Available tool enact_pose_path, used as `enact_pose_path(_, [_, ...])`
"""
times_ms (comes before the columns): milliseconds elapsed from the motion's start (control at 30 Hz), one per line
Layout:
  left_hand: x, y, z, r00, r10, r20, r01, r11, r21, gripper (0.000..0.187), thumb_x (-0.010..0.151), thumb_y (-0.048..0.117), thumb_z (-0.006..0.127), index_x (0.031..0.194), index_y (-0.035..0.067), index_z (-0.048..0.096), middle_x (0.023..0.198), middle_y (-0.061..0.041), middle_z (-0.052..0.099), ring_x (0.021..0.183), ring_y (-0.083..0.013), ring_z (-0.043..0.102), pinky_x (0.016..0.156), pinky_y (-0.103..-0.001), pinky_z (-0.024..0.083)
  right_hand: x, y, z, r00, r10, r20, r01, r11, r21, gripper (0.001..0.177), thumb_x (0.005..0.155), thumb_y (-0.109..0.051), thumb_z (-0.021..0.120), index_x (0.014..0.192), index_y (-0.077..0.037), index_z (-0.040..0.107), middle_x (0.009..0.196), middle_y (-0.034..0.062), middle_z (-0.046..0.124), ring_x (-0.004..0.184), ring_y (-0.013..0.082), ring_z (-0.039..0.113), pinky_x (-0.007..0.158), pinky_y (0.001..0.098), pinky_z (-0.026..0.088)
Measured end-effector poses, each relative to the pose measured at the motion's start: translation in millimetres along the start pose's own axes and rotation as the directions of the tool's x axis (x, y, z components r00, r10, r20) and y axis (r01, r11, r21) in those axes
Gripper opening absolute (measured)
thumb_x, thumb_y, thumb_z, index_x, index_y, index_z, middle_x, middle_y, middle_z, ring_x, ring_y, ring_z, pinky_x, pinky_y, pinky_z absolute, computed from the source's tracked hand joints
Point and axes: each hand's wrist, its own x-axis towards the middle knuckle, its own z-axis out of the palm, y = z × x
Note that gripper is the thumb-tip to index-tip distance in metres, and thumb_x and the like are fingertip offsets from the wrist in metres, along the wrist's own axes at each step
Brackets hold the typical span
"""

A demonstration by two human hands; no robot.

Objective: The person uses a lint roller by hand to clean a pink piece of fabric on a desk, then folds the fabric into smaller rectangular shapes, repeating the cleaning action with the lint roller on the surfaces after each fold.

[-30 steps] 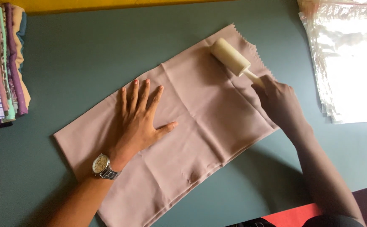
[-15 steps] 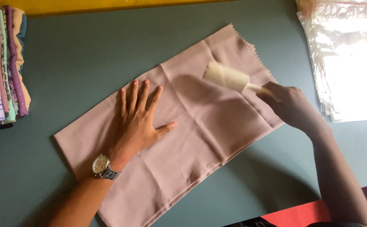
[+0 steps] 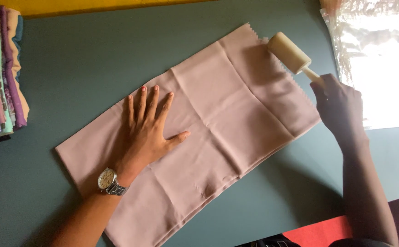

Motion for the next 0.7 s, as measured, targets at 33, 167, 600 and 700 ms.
enact_pose_path(33, [-1, 0, 1, 1.000, -0.003, 0.000, 0.003, 1.000, 0.002, 0.095, 0.089, 0.081, 0.047, 0.156, 0.014, 0.047, 0.157, -0.021, 0.049, 0.146, -0.0428, 0.041, 0.118, -0.058, 0.029, 3, -21, -18, 1.000, -0.003, -0.001, 0.003, 1.000, 0.001, 0.013, 0.117, -0.017, 0.063, 0.112, -0.006, 0.063, 0.074, 0.0144, 0.061, 0.056, 0.0431, 0.048, 0.054, 0.0473, 0.035])
enact_pose_path(167, [0, 0, 1, 1.000, 0.001, 0.018, -0.001, 1.000, -0.014, 0.096, 0.089, 0.081, 0.048, 0.158, 0.014, 0.044, 0.158, -0.023, 0.046, 0.147, -0.0441, 0.038, 0.119, -0.060, 0.028, 0, -56, -38, 0.957, 0.049, 0.287, -0.146, 0.934, 0.326, 0.026, 0.107, -0.026, 0.057, 0.122, -0.008, 0.068, 0.111, 0.0152, 0.074, 0.090, 0.0383, 0.067, 0.076, 0.0432, 0.046])
enact_pose_path(600, [2, 1, -8, 1.000, 0.019, -0.005, -0.019, 0.998, 0.063, 0.094, 0.091, 0.081, 0.046, 0.156, 0.013, 0.048, 0.155, -0.020, 0.052, 0.142, -0.0414, 0.045, 0.116, -0.057, 0.033, -12, -36, -17, 0.905, -0.178, 0.385, 0.107, 0.974, 0.199, 0.065, 0.111, -0.035, 0.042, 0.052, -0.009, 0.054, 0.044, 0.0038, 0.050, 0.045, 0.0245, 0.038, 0.057, 0.0372, 0.034])
enact_pose_path(700, [1, 0, -6, 1.000, 0.016, 0.006, -0.016, 0.999, 0.034, 0.094, 0.092, 0.080, 0.043, 0.157, 0.012, 0.047, 0.158, -0.022, 0.049, 0.145, -0.0432, 0.043, 0.118, -0.059, 0.031, -23, -39, -8, 0.918, -0.106, 0.381, 0.066, 0.991, 0.116, 0.067, 0.113, -0.038, 0.041, 0.055, -0.011, 0.057, 0.049, 0.0022, 0.057, 0.049, 0.0270, 0.051, 0.062, 0.0366, 0.040])
